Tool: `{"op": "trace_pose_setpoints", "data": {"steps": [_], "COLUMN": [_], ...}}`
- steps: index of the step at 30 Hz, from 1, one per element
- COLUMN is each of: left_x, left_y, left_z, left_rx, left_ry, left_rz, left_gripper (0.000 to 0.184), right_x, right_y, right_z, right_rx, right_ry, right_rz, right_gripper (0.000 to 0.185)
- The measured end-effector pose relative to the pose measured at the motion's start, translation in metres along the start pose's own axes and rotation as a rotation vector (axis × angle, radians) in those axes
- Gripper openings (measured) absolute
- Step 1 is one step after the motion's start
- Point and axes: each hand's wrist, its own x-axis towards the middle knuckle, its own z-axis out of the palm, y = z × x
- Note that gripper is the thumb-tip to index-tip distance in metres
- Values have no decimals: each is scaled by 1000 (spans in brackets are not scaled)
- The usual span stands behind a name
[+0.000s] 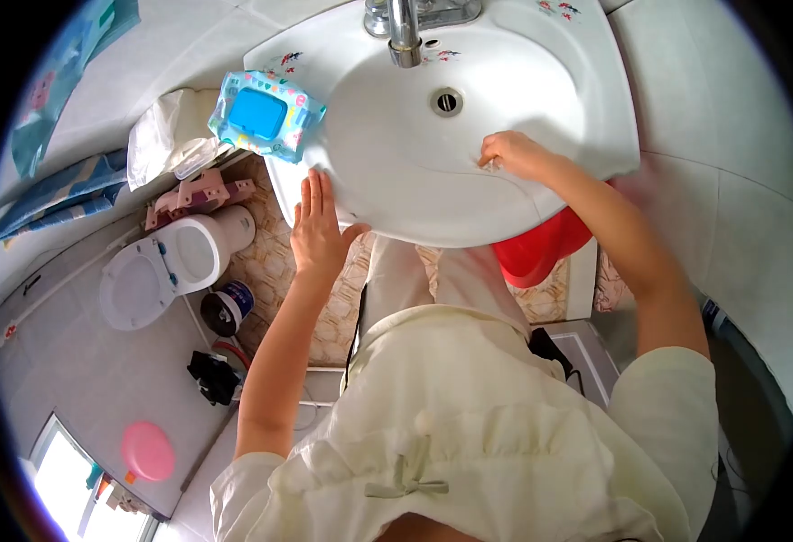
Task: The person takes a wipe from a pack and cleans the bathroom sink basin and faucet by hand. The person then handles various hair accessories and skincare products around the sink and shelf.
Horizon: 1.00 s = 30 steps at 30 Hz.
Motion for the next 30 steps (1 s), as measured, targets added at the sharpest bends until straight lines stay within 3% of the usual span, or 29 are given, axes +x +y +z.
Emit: {"op": "trace_pose_setpoints", "data": {"steps": [10, 19, 25, 27, 28, 30], "left_x": [-1, 0, 0, 0, 0, 0], "left_y": [0, 2, 1, 0, 0, 2], "left_z": [-1, -3, -1, -2, -3, -3], "left_rx": [4, 4, 23, 8, 18, -24], "left_ry": [-14, -42, 0, -36, -38, -39], "left_rz": [-26, -48, -8, -32, -36, -44], "left_gripper": [101, 103, 103, 103, 103, 101], "right_x": [-21, 22, 60, 68, 70, 61], "right_y": [-54, -92, -115, -103, -99, -80], "right_z": [-21, 24, 40, 43, 39, 25], "right_rx": [-11, 137, 320, 1113, 1121, 1556], "right_ry": [-333, -151, -80, 92, 89, 337], "right_rz": [136, 12, 90, 60, 52, 0], "right_gripper": [26, 22, 17, 18, 18, 21]}}
